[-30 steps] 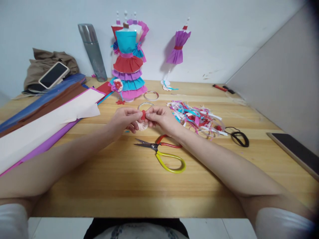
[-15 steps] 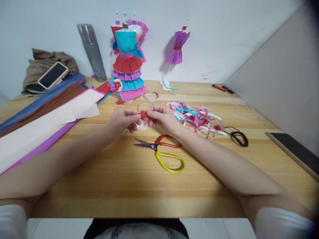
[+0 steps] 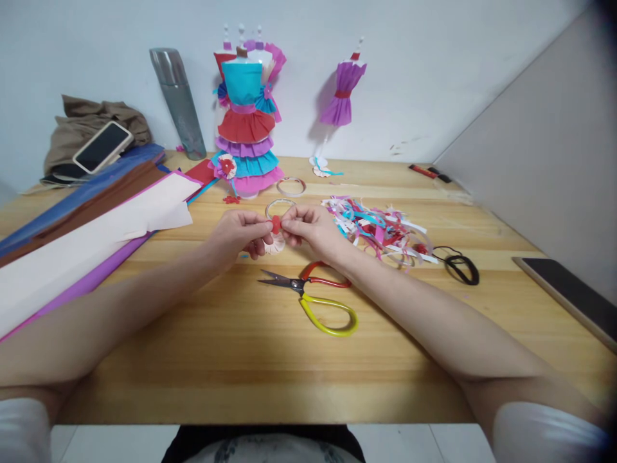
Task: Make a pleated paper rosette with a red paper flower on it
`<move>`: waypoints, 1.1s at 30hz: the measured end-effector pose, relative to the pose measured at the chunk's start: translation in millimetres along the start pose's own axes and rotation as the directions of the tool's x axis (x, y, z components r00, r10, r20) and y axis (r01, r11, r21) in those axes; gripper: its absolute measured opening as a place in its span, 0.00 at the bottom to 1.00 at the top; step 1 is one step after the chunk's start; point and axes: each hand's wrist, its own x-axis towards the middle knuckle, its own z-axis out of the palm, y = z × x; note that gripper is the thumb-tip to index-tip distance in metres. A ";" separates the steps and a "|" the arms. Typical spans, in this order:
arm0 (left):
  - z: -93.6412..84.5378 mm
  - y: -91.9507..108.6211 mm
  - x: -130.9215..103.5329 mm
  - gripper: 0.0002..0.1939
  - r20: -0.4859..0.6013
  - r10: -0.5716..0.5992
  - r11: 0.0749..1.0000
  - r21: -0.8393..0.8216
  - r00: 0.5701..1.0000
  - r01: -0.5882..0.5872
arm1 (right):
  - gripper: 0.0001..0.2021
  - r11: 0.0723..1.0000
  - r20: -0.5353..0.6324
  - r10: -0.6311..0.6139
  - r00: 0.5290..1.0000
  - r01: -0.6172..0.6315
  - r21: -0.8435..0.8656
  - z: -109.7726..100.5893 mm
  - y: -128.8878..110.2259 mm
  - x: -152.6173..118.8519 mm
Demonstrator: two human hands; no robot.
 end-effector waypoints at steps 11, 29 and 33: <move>1.8 -9.3 0.5 0.15 0.007 0.031 0.995 -0.099 0.999 -0.030 | 0.13 0.997 -0.062 -0.069 0.996 0.067 -0.024 1.7 1.8 0.6; 5.0 2.9 -0.6 0.11 -0.138 0.072 0.984 -0.149 0.988 -0.093 | 0.04 0.649 0.376 0.207 0.903 0.160 -0.743 -22.7 -47.5 -13.3; -0.1 12.5 -1.1 0.10 -0.129 0.073 0.981 -0.168 0.989 -0.094 | 0.05 0.191 0.364 0.500 0.786 0.310 -0.931 -11.5 -60.0 -32.5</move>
